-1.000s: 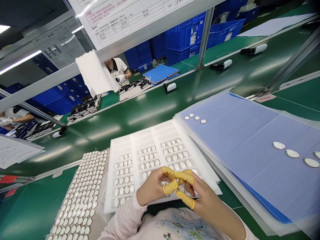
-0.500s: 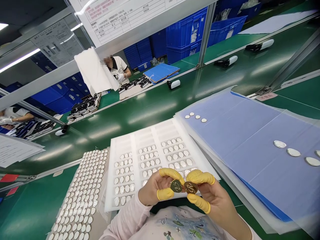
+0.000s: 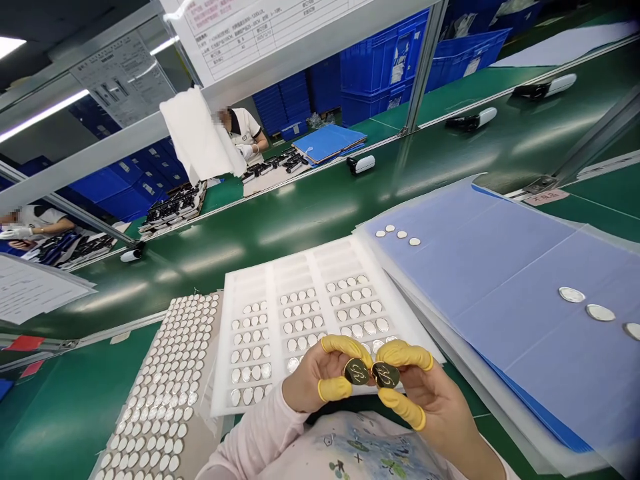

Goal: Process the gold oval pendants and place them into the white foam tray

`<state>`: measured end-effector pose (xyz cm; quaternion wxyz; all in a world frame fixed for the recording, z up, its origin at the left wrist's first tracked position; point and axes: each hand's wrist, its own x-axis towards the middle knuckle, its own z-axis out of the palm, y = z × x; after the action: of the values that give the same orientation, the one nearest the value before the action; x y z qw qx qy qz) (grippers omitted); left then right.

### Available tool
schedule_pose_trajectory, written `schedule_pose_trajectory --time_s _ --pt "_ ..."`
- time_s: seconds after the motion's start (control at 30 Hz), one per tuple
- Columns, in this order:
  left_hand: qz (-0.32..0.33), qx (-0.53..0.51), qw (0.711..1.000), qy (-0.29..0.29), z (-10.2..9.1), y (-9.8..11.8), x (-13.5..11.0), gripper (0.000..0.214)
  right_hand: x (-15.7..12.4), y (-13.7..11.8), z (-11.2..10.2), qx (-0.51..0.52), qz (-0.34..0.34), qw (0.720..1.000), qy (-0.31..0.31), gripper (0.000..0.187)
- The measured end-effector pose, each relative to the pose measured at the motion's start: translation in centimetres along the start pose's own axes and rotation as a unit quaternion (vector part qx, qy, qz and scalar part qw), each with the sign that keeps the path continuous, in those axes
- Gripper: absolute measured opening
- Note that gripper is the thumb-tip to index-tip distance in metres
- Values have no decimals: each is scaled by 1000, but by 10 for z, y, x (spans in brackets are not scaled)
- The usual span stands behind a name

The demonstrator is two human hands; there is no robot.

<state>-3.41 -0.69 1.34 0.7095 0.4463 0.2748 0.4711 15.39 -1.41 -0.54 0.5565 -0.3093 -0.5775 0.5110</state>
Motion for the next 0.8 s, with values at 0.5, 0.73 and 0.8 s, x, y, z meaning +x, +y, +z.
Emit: schedule_pose_trajectory --time_s 0.5,0.73,0.8 --pt "29 46 998 -6 -17 -2 -6 47 4 -4 0 -23 5 1000 0 26" --pt "-41 569 811 128 -71 20 -23 28 -3 14 -10 -83 58 994 52 26" --pt "-112 703 679 180 -97 32 -28 32 -3 17 -11 -91 88 990 57 26"
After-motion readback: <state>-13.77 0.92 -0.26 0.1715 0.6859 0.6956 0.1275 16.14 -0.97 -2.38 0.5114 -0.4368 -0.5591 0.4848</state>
